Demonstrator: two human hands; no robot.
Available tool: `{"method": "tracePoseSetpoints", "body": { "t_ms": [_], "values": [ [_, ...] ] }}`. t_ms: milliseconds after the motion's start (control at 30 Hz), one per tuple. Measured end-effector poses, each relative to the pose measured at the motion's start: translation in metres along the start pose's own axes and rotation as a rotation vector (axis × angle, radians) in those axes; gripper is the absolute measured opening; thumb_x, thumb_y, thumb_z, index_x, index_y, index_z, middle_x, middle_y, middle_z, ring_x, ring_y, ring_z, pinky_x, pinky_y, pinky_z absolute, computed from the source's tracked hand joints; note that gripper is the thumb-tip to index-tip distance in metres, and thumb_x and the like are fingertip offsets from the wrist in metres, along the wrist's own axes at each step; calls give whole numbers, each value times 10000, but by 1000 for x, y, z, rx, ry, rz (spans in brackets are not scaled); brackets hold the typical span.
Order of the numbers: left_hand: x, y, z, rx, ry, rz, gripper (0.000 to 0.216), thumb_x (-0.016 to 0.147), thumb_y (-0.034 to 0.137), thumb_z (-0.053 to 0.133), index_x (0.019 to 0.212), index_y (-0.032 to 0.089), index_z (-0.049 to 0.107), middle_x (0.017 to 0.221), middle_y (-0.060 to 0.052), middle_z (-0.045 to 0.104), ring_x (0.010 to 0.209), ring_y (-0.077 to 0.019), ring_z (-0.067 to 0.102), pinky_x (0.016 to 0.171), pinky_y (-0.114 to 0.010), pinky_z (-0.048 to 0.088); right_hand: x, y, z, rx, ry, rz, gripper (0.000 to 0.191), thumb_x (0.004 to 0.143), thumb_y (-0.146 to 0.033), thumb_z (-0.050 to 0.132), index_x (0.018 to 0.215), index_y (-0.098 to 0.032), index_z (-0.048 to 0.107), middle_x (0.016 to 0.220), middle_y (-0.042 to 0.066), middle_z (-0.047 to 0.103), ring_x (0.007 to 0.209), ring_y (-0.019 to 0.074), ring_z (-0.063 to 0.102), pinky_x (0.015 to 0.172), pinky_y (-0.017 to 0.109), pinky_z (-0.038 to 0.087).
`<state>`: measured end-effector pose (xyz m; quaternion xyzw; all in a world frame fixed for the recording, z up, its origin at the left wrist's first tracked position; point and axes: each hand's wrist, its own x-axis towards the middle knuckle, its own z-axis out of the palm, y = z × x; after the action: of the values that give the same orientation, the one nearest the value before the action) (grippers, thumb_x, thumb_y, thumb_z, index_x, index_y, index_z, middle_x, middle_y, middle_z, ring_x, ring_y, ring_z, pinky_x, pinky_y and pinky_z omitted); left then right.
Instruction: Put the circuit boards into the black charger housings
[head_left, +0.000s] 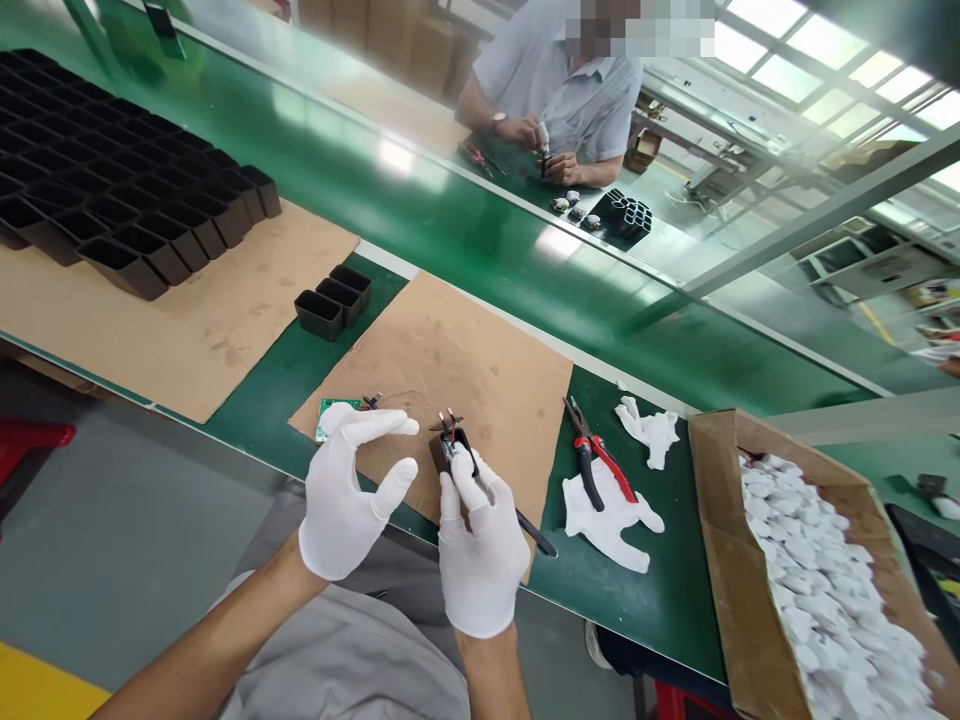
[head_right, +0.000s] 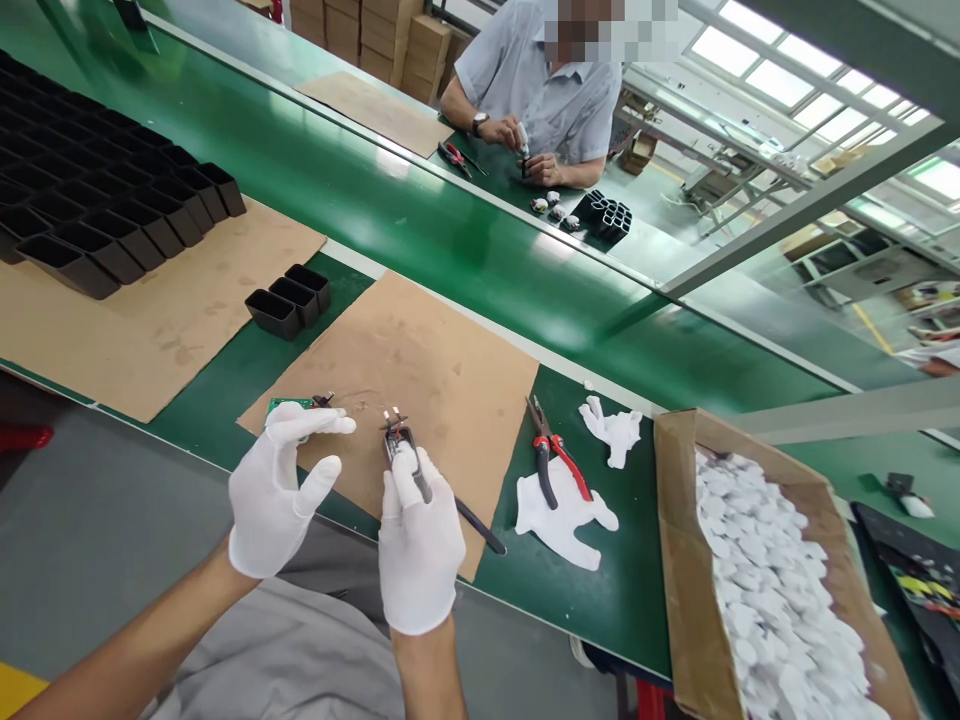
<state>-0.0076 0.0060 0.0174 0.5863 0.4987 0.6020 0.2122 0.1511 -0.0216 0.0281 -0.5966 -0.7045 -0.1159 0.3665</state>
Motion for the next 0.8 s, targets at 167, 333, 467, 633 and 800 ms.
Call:
{"method": "tracePoseSetpoints", "body": {
  "t_ms": [167,333,467,633,800],
  "values": [
    [0,-12,-1,-5,-5,-20,235,1021,337,682,1241,260,657,1076,-62,807,1045,-258,677,1019,-505,533,-3,-13,-3,-63,12,-15,426,950,-124,777,1343,-276,715,1226,81,814,986,223,835,782,268,660],
    [1,-15,-2,-19,10,61,217,1025,279,668,1239,252,652,1073,-65,804,1050,-256,696,1019,-513,525,-4,-6,-2,-25,-10,-37,331,995,-139,726,1306,-255,735,1199,88,811,990,213,828,843,273,653],
    [-1,-16,0,-10,38,114,207,1035,301,666,1234,246,646,1052,-62,807,1035,-252,722,1035,-516,516,-7,2,2,-66,15,5,281,1001,-201,747,1272,-274,759,1199,83,806,958,196,825,779,238,635],
    [-2,-17,0,3,40,140,214,1032,267,664,1244,244,642,1057,-61,802,1055,-248,722,1046,-509,519,-12,7,13,8,-29,-30,216,1047,-188,661,1234,-229,763,1156,101,806,1021,202,822,860,255,657],
    [-4,-15,0,2,21,215,246,1007,189,672,1249,210,636,1067,-71,788,1079,-232,729,1031,-444,564,-16,9,14,72,-22,65,349,1047,-247,685,1395,-233,680,1152,82,817,1005,196,826,918,283,670]
  ]
}}
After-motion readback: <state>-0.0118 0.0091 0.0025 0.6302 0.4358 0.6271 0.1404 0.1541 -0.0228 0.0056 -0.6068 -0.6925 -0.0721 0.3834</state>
